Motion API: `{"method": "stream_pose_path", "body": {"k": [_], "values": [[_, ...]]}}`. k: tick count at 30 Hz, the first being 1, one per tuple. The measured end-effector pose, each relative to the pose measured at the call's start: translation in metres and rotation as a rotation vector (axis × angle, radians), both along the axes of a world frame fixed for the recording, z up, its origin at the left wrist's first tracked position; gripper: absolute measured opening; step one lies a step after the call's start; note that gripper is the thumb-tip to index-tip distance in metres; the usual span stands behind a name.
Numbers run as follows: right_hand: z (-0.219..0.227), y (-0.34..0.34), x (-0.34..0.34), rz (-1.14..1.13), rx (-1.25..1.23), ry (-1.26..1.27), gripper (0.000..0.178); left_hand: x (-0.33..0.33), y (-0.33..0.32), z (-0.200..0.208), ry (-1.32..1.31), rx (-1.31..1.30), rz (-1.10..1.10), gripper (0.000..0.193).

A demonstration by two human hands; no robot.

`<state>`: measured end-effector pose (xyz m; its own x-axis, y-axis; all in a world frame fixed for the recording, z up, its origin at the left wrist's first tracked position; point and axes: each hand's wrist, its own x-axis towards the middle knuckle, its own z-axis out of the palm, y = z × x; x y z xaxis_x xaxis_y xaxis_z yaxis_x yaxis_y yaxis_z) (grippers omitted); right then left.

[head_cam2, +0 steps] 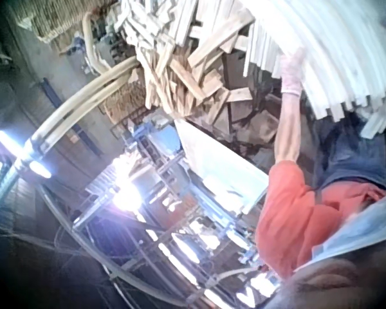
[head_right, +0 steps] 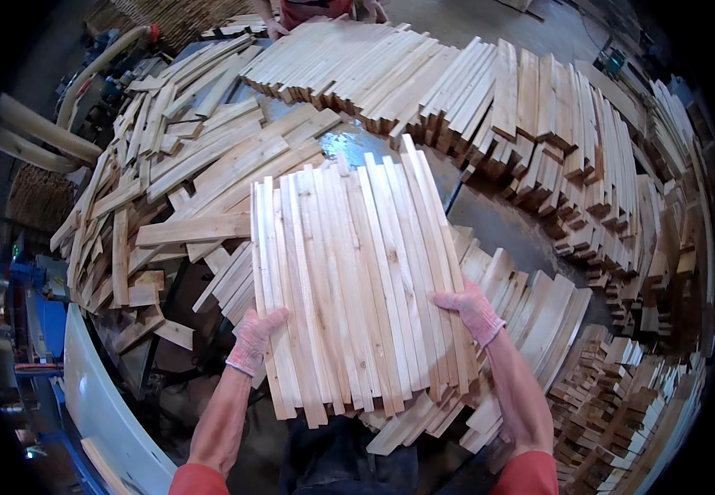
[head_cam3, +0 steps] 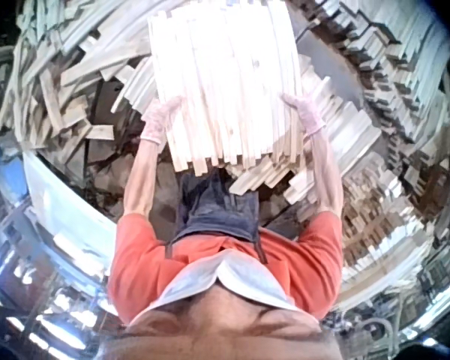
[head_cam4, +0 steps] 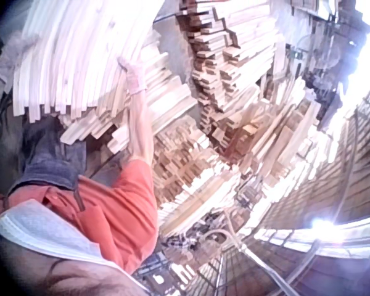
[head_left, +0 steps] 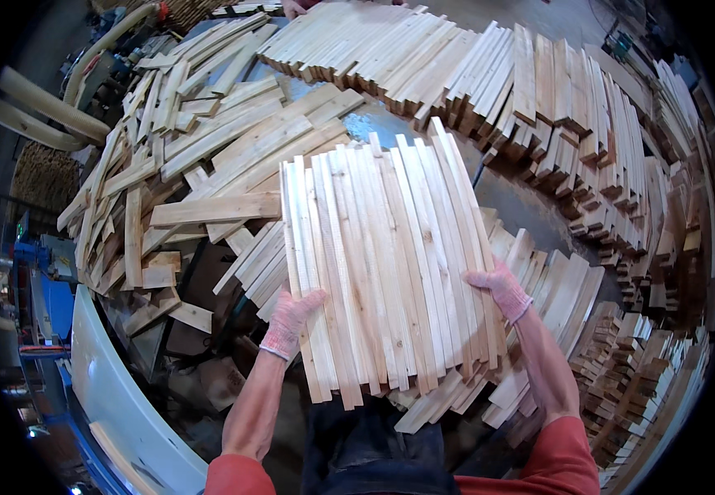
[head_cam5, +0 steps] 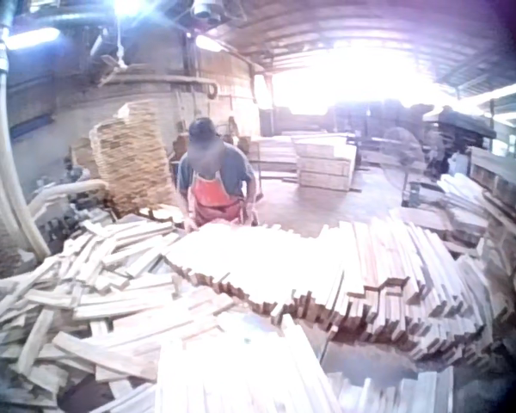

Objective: The person repeatedly picks up stacks of light-colored wooden planks from a table and places them onto a conveyor belt. The person wears pink gloves and moves between the table and the conveyor, handling the wood stacks with both hands.

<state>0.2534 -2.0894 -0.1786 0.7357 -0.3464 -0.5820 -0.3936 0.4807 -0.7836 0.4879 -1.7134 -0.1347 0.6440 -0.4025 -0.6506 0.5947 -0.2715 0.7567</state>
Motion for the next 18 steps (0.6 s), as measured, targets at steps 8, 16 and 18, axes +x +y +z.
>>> {"method": "stream_pose_path", "body": {"k": [8, 16, 18], "values": [[0.034, 0.042, -0.028, 0.013, -0.1, 0.082, 0.043, -0.015, 0.035, 0.022, -0.131, -0.207, -0.002, 0.069], [0.064, 0.112, -0.034, 0.142, -0.069, -0.128, 0.039, -0.088, 0.162, 0.064, -0.407, -0.298, 0.155, 0.098], [0.08, 0.153, -0.02, 0.177, -0.066, -0.223, 0.044, -0.117, 0.218, 0.05, -0.473, -0.267, 0.269, 0.108]]}}
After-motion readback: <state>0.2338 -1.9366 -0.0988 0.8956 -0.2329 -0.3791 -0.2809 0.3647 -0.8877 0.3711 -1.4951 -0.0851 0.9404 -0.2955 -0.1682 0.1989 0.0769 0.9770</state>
